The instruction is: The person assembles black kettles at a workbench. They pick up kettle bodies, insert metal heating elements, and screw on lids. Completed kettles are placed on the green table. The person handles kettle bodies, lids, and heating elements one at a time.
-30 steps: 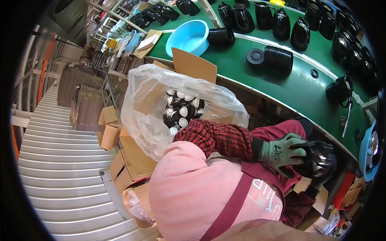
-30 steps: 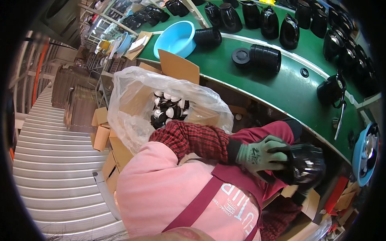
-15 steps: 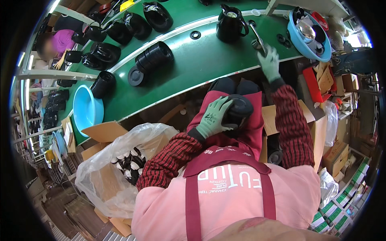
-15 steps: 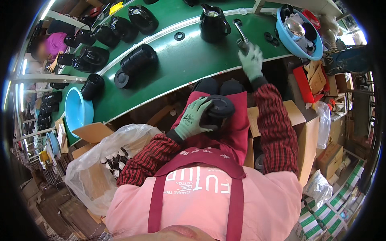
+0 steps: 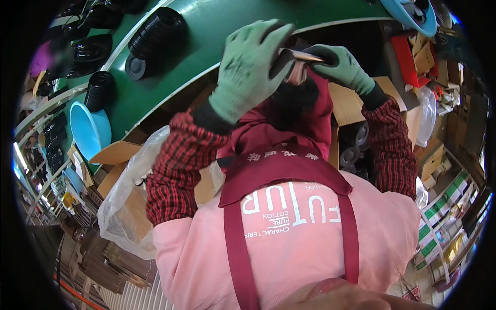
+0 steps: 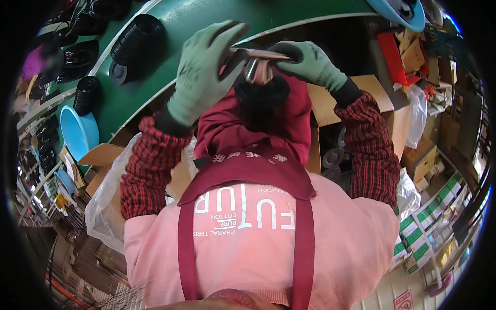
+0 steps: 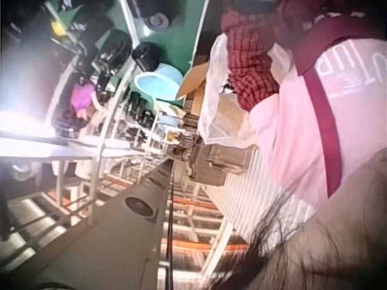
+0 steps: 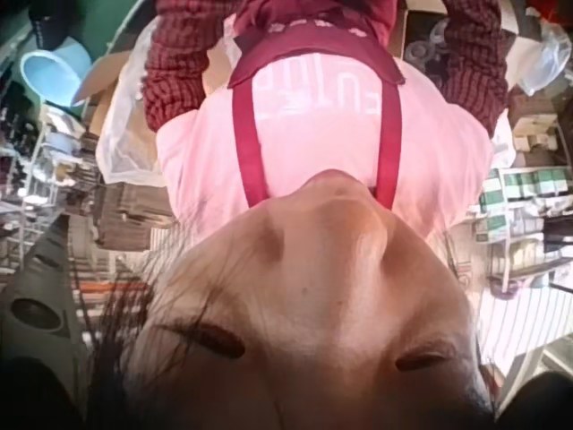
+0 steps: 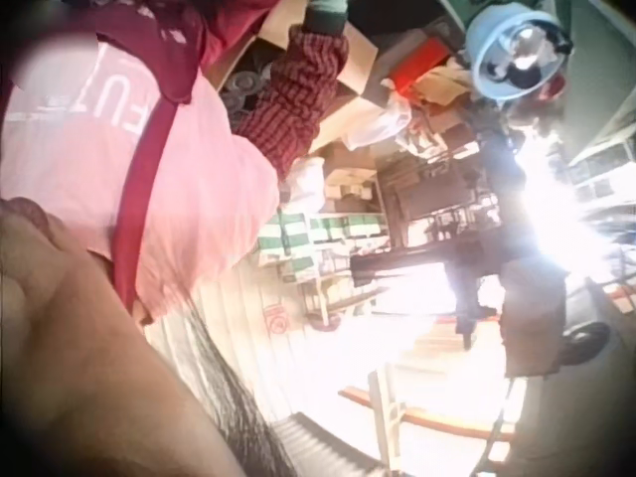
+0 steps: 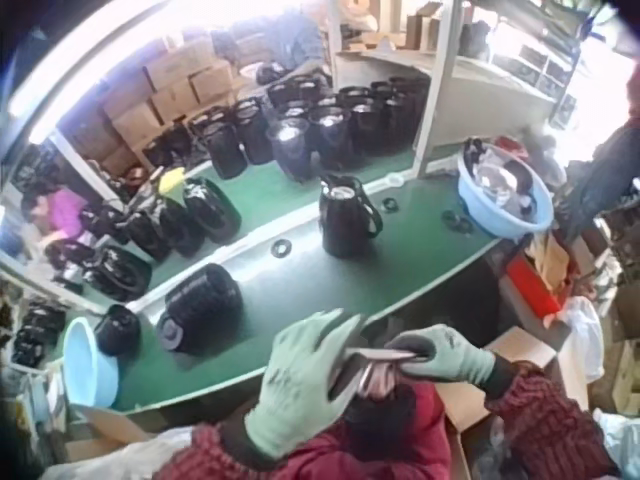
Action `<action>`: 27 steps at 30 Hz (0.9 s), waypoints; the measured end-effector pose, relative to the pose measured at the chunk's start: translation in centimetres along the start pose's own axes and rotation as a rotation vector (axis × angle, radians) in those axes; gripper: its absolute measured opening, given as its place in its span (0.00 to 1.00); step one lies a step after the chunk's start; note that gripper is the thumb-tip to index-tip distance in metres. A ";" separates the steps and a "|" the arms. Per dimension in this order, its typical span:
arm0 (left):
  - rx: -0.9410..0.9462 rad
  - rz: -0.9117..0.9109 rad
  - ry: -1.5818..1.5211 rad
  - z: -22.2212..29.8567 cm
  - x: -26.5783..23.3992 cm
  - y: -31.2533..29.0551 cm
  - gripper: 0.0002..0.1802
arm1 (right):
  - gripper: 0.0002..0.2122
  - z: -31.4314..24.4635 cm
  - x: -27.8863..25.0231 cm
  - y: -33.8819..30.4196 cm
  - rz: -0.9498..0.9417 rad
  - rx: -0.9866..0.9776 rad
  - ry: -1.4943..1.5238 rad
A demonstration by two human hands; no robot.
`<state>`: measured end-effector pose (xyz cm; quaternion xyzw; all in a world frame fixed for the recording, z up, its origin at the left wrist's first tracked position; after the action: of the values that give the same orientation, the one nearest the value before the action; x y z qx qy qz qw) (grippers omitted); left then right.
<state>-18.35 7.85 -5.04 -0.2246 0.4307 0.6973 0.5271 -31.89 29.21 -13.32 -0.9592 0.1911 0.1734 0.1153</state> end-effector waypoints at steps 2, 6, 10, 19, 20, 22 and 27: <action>-0.106 -0.341 0.001 -0.8 3.0 0.3 0.23 | 0.18 -1.0 0.6 -0.8 0.005 -0.180 -0.462; -0.283 -0.679 0.214 1.9 5.7 -1.0 0.21 | 0.19 1.0 1.2 -1.0 -0.029 -0.215 -0.486; -0.223 -0.650 0.003 -1.0 6.0 -1.6 0.20 | 0.23 -0.2 2.9 -3.0 0.172 -0.314 -0.671; -0.185 -0.779 -0.081 -2.0 6.1 -2.0 0.21 | 0.20 6.3 2.6 -1.2 0.344 -0.401 0.269; -0.150 -0.782 -0.169 -3.2 6.2 -2.6 0.21 | 0.19 4.9 3.3 -1.8 0.314 -0.369 0.204; -0.029 -0.726 -0.254 -4.6 7.0 -2.9 0.20 | 0.18 2.0 4.6 -3.7 0.075 0.095 0.635; -0.147 -0.446 -0.621 -2.7 16.2 1.1 0.20 | 0.20 -10.5 9.5 -4.3 -0.034 -0.457 -0.198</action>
<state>-25.31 14.30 -18.45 -0.1280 0.1402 0.6293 0.7536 -18.88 26.98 -6.67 -0.9418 0.1187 0.3032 -0.0838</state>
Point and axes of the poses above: each hand's wrist, its own y-axis towards the middle knuckle, its own x-axis out of the palm, z = x × y, the point moved 2 cm from there along y, towards the middle knuckle, and after that the axes turned 3 degrees about -x, right-handed, at the moved point
